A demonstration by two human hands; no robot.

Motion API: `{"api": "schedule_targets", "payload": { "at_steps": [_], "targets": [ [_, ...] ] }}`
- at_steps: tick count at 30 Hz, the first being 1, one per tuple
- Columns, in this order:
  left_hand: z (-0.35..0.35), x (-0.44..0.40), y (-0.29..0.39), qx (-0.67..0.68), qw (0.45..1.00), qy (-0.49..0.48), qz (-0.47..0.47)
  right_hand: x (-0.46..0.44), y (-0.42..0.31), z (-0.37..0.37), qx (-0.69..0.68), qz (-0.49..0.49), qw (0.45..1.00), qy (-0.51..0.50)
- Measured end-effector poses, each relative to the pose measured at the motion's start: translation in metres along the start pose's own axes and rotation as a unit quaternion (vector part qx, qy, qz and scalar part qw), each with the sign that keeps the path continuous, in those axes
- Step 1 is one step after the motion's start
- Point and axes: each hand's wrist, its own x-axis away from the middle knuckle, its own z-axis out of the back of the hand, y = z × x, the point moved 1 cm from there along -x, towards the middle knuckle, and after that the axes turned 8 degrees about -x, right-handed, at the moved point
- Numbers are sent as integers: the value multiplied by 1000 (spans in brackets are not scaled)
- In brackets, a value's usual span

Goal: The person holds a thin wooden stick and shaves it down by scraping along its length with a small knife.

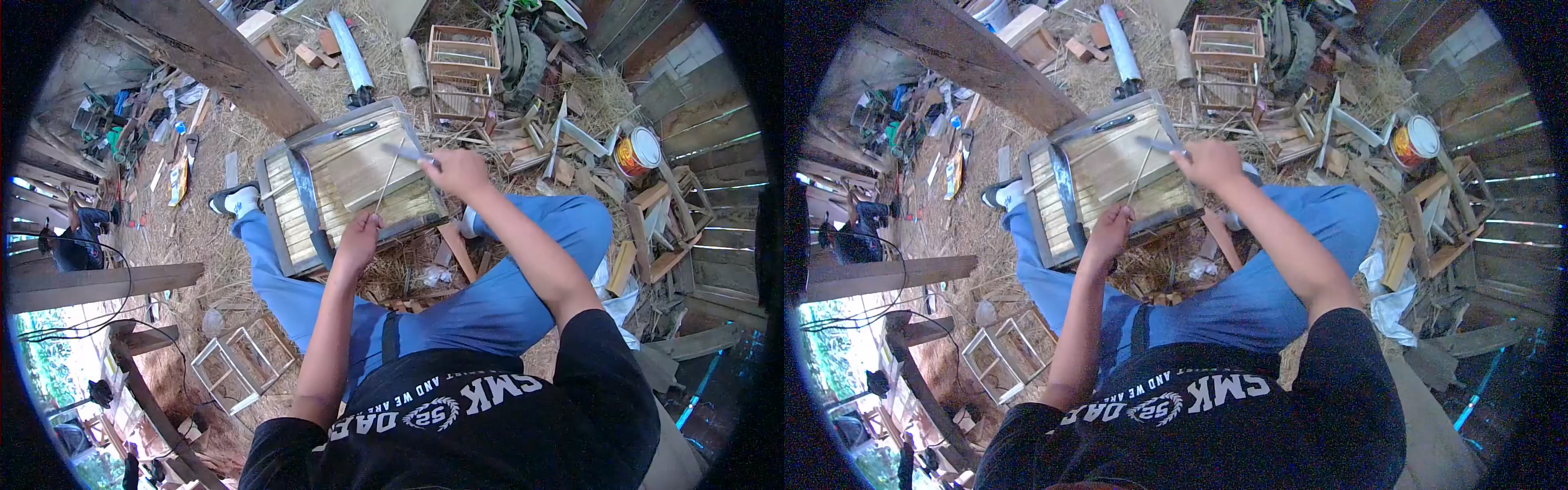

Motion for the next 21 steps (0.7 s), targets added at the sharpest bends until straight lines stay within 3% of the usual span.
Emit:
{"api": "schedule_targets", "payload": {
  "at_steps": [1, 3, 5, 7, 8, 13, 15, 18, 21],
  "targets": [
    [-2, -2, -4, -5, 999, 12, -32, 11, -8, 0, 2, 2, 1000, 2],
    [-2, -3, -2, -9, 997, 28, -67, 33, -25, -5, 43, 80, 990, -105],
    [-3, 6, 4, -52, 995, 57, -62, 24, -12, 0, 30, 83, 992, -90],
    [-1, 4, 0, -56, 995, 56, -66, -10, 17, 10, 34, -58, 998, 9],
    [-1, 1, 0, -57, 994, 58, -75, -17, 28, 10, 53, -50, 996, 48],
    [-4, 1, 5, -82, 991, 77, -66, 33, -24, 3, -6, -47, 998, -32],
    [-5, 0, 5, -71, 995, 65, -40, 49, -39, -8, 3, 64, 990, -122],
    [-3, 1, 6, -88, 991, 82, -57, 24, -23, -6, -14, -10, 994, -109],
    [-4, 1, 6, -72, 994, 65, -55, 22, -26, -11, 0, 0, 999, -50]
  ]
}}
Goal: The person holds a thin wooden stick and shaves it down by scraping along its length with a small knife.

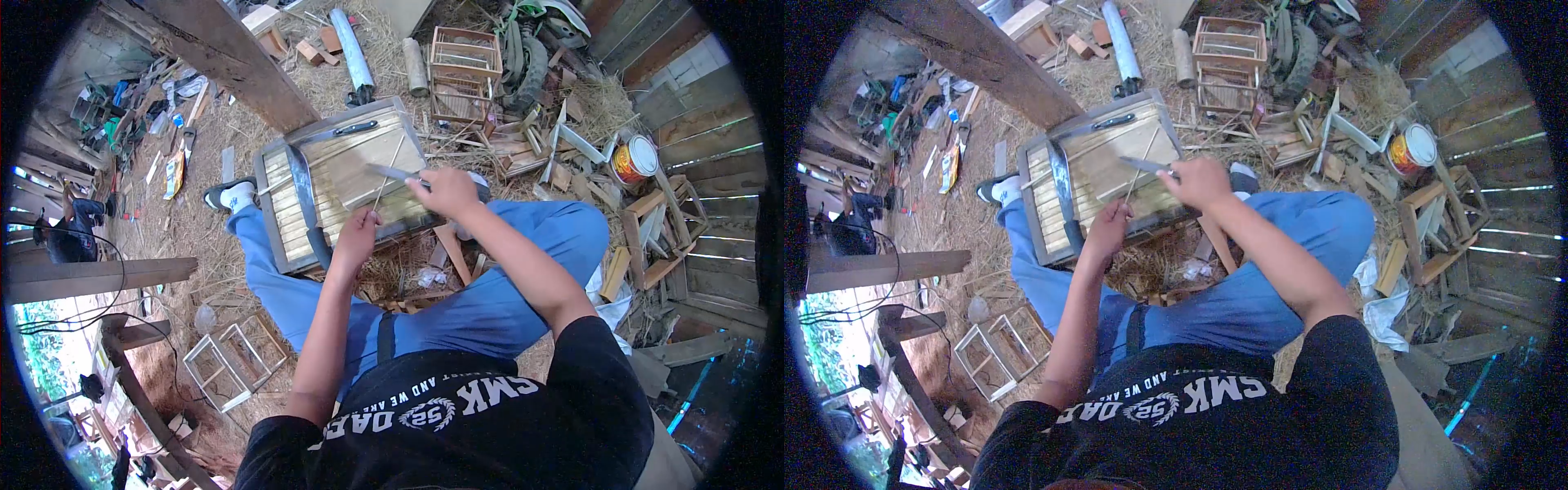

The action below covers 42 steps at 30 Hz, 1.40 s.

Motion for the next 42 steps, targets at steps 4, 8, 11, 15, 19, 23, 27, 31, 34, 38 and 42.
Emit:
{"api": "schedule_targets", "payload": {
  "at_steps": [4, 8, 11, 15, 19, 23, 27, 31, 34, 38, 42],
  "targets": [
    [3, 0, 2, 8, 1000, 4, -19, 13, -5, -1, 15, 92, 995, -17],
    [12, 8, 13, 32, 998, -40, 39, -23, 23, 17, 35, -22, 999, 12],
    [1, -1, -11, 32, 999, -7, -18, 5, 3, 10, 40, 40, 998, -17],
    [12, 8, 7, 68, 994, -48, 66, 10, 2, 8, 24, 27, 998, -42],
    [2, -2, -8, -7, 997, 6, -74, 2, 2, 19, 43, 11, 998, -49],
    [2, 6, -4, 77, 995, -54, 19, -17, 22, 20, 6, -17, 1000, -17],
    [5, 9, 12, 183, 972, -106, 100, -13, 15, 18, 22, 1, 1000, -8],
    [8, 7, 3, 208, 965, -124, 97, -14, 12, 19, 32, 16, 998, -42],
    [10, 4, 4, 187, 970, -115, 104, -32, 28, 26, 26, -42, 999, 4],
    [12, 6, 10, 181, 967, -123, 134, -9, 8, 19, 40, 30, 996, -76],
    [12, 9, 15, 223, 956, -128, 141, -29, 34, 20, 15, -31, 999, -23]
  ]
}}
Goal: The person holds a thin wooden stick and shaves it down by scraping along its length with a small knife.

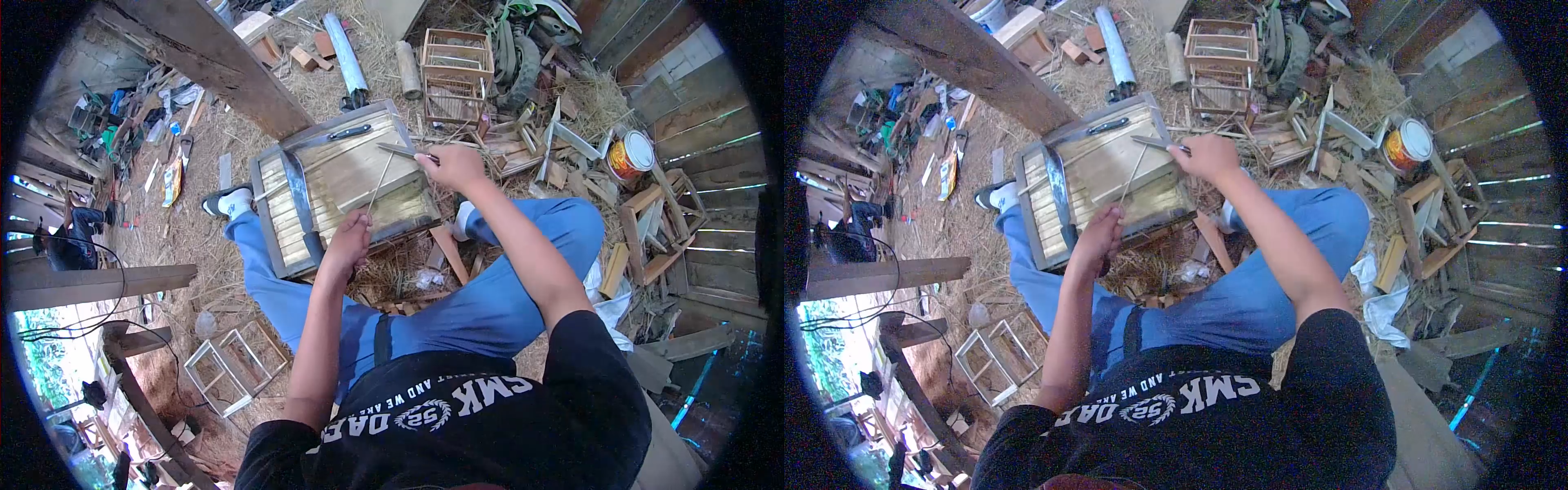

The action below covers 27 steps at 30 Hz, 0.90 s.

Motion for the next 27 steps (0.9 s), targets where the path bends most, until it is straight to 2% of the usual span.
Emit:
{"api": "schedule_targets", "payload": {
  "at_steps": [2, 4, 6, 7, 10, 12, 14, 16, 20, 24, 27],
  "targets": [
    [-2, -2, 4, -38, 999, 10, -6, 2, -7, 2, 23, 7, 1000, 14],
    [-2, -1, 0, -36, 999, 2, -8, 14, -14, 2, 36, 40, 998, -12],
    [0, -4, -4, -33, 999, -8, -5, 18, -8, -6, -7, 48, 999, 24],
    [0, -5, -6, -28, 999, -2, -20, 0, 1, 0, 3, -27, 999, 45],
    [4, -9, -15, -23, 998, 7, -50, -12, 27, 13, 22, -10, 994, 106],
    [7, -8, -16, -24, 998, 5, -61, 1, 16, 8, -8, -43, 996, 76],
    [8, -2, -9, 16, 999, -28, 17, 18, -4, -2, -34, -76, 995, 47],
    [7, -2, -5, 18, 999, -32, 23, 26, -20, -15, -2, 41, 999, 27],
    [6, 3, 0, 31, 998, -31, 45, 29, -35, -16, 10, 70, 997, -17],
    [8, 1, -2, 5, 999, -19, 27, 19, -26, -13, -31, 46, 998, 34],
    [8, -7, -4, 37, 998, -27, 40, 28, -36, -14, 9, 82, 996, -17]
  ]
}}
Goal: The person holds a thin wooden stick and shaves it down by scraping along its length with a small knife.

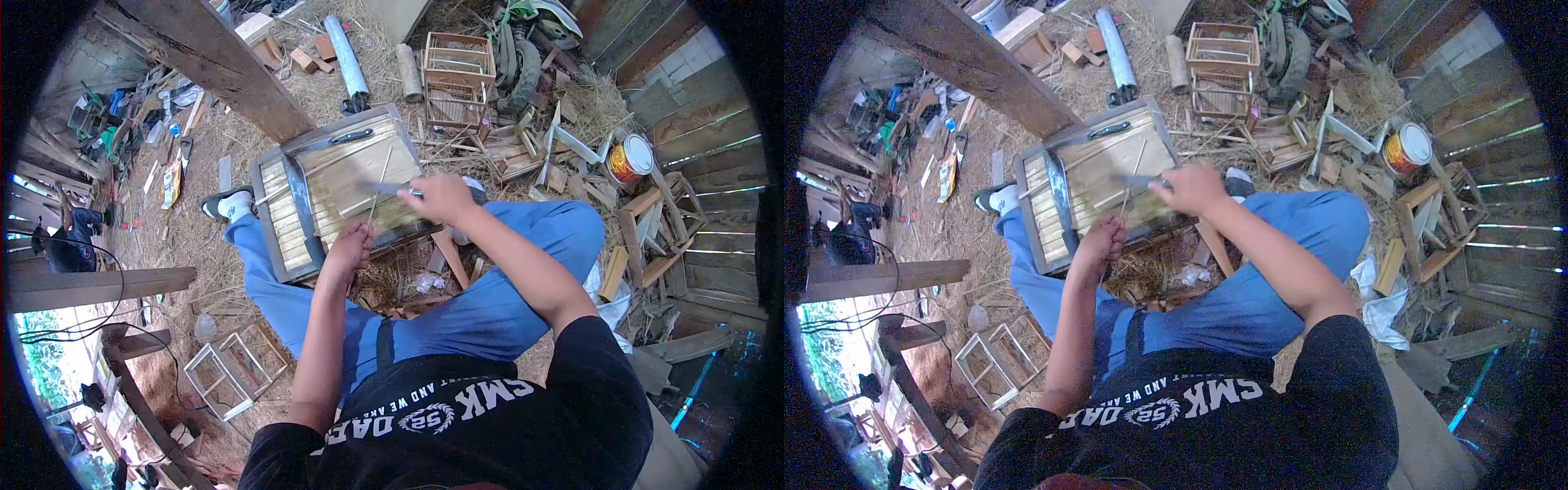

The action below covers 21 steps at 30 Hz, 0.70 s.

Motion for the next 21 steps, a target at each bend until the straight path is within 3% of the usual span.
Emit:
{"api": "schedule_targets", "payload": {
  "at_steps": [4, 7, 11, 15, 18, 21],
  "targets": [
    [2, 3, 0, -30, 998, 42, -18, -1, 0, -5, -4, 11, 999, -41],
    [3, 1, -3, -38, 998, 47, -31, -13, 11, 1, -40, -42, 998, 37],
    [1, 2, -1, -55, 996, 55, -33, 6, -5, -6, -2, 29, 1000, 4],
    [1, 8, 0, -34, 998, 49, -22, -21, 26, 19, 13, -109, 993, 33],
    [2, 3, 1, -27, 999, 17, -42, -19, 24, 24, 35, -113, 992, 44],
    [-2, 0, 1, 16, 1000, -5, -12, 1, 5, 13, -32, -149, 988, 26]
  ]
}}
